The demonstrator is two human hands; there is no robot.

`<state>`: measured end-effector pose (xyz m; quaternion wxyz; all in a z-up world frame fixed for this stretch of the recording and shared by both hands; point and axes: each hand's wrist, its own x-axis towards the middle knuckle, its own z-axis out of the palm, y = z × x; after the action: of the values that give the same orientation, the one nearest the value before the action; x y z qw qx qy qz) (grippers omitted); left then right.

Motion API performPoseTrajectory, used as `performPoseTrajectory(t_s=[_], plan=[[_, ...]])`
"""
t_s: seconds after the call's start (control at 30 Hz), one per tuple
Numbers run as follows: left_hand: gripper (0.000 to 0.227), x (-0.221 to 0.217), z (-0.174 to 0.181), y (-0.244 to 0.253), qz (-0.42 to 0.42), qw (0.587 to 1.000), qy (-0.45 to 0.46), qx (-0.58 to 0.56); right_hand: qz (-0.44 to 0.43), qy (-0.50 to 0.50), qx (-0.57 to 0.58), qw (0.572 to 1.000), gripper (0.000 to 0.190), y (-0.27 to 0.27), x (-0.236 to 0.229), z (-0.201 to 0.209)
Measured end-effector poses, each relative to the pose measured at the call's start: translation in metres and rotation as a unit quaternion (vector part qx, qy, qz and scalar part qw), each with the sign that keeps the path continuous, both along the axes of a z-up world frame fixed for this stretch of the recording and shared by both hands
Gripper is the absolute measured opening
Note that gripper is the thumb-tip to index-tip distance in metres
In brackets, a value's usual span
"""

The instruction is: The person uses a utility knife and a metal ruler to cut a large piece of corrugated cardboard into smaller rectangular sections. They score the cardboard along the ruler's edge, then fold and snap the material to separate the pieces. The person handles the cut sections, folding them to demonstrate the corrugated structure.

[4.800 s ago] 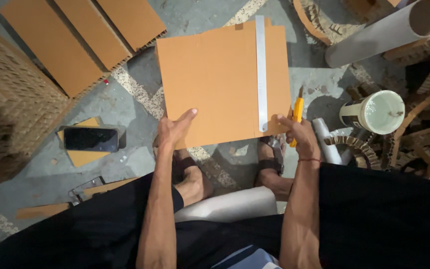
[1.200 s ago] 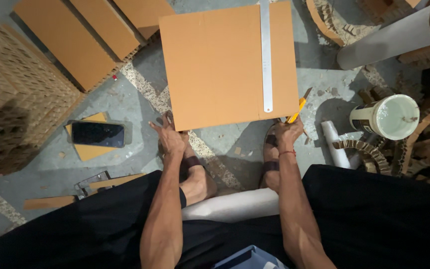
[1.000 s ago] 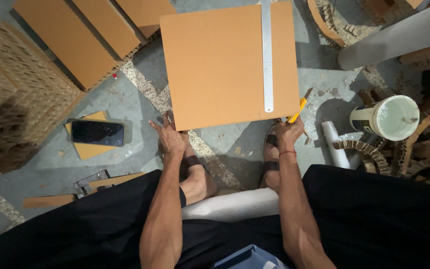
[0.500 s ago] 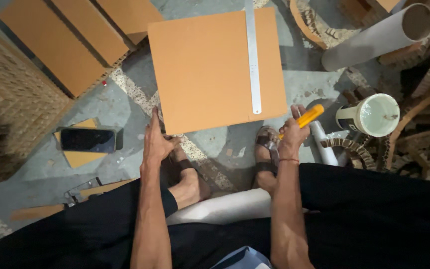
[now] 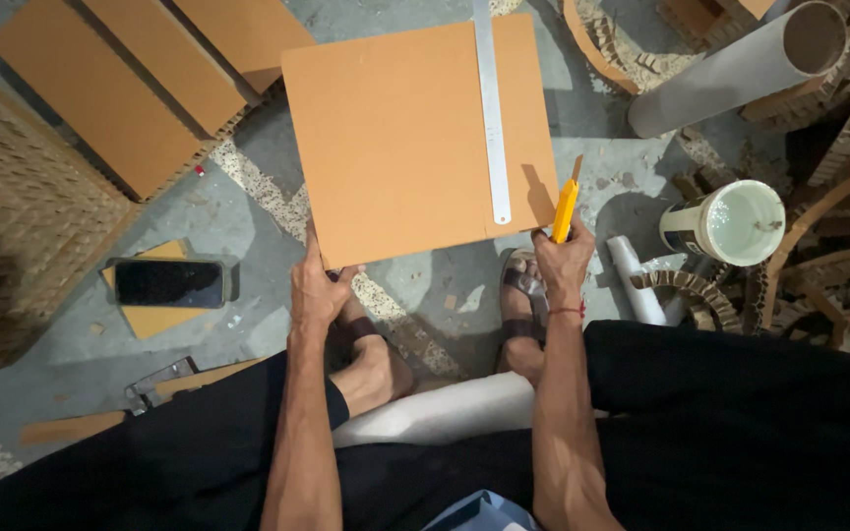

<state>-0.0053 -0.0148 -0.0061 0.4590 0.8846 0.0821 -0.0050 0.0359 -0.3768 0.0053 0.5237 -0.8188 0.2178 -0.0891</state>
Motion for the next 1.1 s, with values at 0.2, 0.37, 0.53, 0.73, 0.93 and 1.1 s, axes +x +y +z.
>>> performPoseTrajectory(t_s=[0.2, 0.37, 0.53, 0.73, 0.93, 1.1], plan=[[0.099, -0.001, 0.0, -0.002, 0.003, 1.0, -0.014, -0.002, -0.005, -0.017, 0.012, 1.0, 0.042, -0.002, 0.001, -0.006], [0.102, 0.002, 0.01, -0.006, 0.007, 1.0, 0.002, -0.027, -0.01, -0.016, 0.015, 1.0, 0.046, -0.003, 0.003, -0.01], [0.115, 0.003, 0.022, -0.004, -0.023, 0.998, -0.044, -0.048, -0.017, 0.017, -0.055, 0.998, 0.05, -0.014, -0.001, -0.029], [0.148, 0.007, 0.027, -0.002, -0.005, 0.998, -0.052, 0.021, -0.116, -0.124, -0.102, 0.98, 0.043, -0.017, 0.006, -0.032], [0.15, 0.051, 0.076, -0.014, -0.125, 0.975, -0.025, 0.181, 0.005, -0.068, -0.079, 0.994, 0.032, 0.038, 0.026, 0.046], [0.166, 0.09, 0.096, -0.03, -0.273, 0.908, 0.102, 0.302, 0.093, 0.035, 0.141, 0.985, 0.027, 0.105, 0.04, 0.061]])
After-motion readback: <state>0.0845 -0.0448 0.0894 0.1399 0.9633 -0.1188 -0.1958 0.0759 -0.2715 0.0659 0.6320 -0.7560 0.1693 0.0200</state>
